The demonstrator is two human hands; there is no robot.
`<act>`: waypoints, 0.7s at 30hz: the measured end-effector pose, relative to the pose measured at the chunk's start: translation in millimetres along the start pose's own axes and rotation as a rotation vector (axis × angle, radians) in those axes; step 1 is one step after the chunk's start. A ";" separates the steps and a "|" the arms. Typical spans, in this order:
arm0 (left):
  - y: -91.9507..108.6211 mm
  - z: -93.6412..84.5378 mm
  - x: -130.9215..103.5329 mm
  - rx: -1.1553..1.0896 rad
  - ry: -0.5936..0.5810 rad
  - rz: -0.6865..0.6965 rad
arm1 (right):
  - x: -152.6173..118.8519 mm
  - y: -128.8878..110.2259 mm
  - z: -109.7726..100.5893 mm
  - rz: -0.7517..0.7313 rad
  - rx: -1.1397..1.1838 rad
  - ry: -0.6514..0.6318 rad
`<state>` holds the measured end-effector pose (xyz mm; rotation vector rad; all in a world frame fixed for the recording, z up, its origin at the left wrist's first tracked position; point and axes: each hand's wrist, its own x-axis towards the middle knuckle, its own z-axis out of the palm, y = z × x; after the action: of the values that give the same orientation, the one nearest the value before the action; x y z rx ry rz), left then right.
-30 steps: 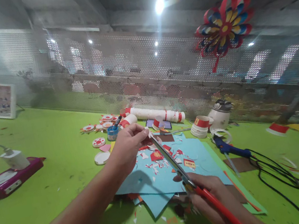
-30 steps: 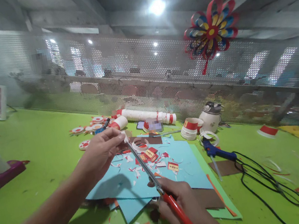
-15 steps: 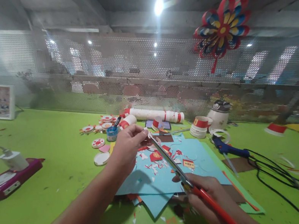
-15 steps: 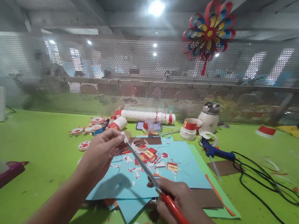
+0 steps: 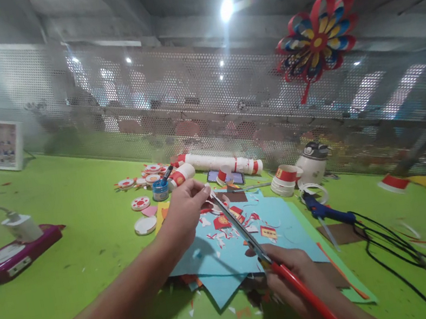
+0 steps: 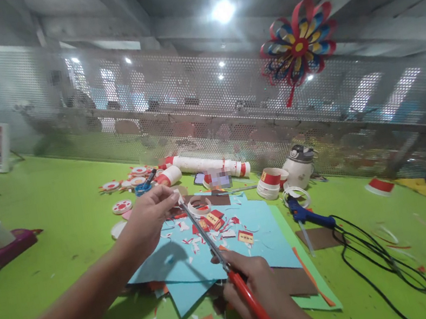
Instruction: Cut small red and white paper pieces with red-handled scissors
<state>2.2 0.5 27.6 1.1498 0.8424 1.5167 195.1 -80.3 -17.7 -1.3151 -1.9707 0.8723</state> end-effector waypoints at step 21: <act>4.0 -6.0 3.0 -0.100 -0.007 0.005 | 3.2 -2.7 3.3 -0.024 0.053 0.040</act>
<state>-4.9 2.6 30.2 1.0839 0.7511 1.5408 190.1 -78.7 -17.2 -1.2670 -1.9155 0.8742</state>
